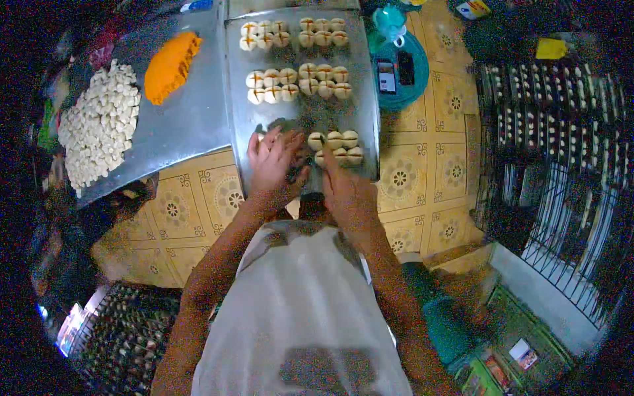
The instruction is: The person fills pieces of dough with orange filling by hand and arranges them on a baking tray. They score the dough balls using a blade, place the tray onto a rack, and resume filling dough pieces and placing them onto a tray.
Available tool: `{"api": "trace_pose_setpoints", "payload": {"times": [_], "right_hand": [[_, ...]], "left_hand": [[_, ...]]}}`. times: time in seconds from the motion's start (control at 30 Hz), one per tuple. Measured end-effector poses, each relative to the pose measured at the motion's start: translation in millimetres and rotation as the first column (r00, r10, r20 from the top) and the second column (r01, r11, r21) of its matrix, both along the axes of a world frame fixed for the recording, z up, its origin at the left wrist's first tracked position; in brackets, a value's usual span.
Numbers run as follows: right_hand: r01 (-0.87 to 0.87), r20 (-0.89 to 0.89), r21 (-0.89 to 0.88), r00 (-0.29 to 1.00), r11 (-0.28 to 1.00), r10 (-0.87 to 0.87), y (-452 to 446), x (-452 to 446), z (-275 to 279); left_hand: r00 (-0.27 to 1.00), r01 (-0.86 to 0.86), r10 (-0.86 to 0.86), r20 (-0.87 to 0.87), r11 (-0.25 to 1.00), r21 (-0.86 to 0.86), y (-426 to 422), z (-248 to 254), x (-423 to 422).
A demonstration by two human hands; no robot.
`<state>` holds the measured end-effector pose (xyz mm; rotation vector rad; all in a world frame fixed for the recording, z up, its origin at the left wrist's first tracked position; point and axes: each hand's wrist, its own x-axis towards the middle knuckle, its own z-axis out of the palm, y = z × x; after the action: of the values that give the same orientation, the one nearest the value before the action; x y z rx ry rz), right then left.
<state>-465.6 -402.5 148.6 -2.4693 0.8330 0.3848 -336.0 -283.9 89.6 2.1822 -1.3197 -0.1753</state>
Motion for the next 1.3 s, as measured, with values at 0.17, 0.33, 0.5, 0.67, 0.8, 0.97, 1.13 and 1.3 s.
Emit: {"api": "trace_pose_setpoints", "payload": {"times": [0.17, 0.33, 0.5, 0.67, 0.8, 0.97, 1.13, 1.3], "right_hand": [[-0.062, -0.014, 0.075, 0.998, 0.995, 0.063, -3.9, -26.4, -12.7], [-0.028, -0.064, 0.11, 0.997, 0.994, 0.035, -8.8, -50.7, 18.2], [-0.006, 0.001, -0.045, 1.0, 0.999, 0.006, -30.2, -30.8, -10.5], [-0.096, -0.136, 0.09, 0.985, 0.991, 0.108, -27.7, -84.7, 8.8], [0.009, -0.025, -0.064, 1.0, 0.998, -0.01, -52.3, -57.5, 10.3], [0.01, -0.034, 0.021, 0.999, 1.0, -0.009, -59.4, -57.7, -18.0], [0.015, 0.042, 0.083, 0.999, 0.996, -0.019, -50.3, -124.1, 8.3], [0.415, -0.064, 0.903, 0.392, 0.114, -0.918, -83.1, -147.4, -112.0]], "left_hand": [[0.999, -0.013, 0.011, 0.04, 0.997, 0.072, -20.2, -15.7, -14.2], [1.0, 0.0, -0.001, 0.026, 1.0, 0.025, -23.2, -10.0, -19.7], [0.999, 0.003, -0.004, 0.042, 0.999, 0.033, -39.7, -12.0, -38.4], [0.999, -0.022, 0.02, 0.035, 0.999, 0.034, -51.3, -14.3, -37.8], [1.0, 0.016, -0.016, -0.001, 1.0, 0.013, -63.6, -1.7, -48.8], [0.999, 0.01, -0.011, 0.036, 1.0, 0.016, -81.1, -26.0, -59.1], [1.0, -0.005, 0.006, 0.031, 1.0, -0.024, -72.9, -5.2, -59.5], [0.743, 0.185, -0.131, -0.656, 0.983, 0.014, -7.8, -26.4, -84.8]]}}
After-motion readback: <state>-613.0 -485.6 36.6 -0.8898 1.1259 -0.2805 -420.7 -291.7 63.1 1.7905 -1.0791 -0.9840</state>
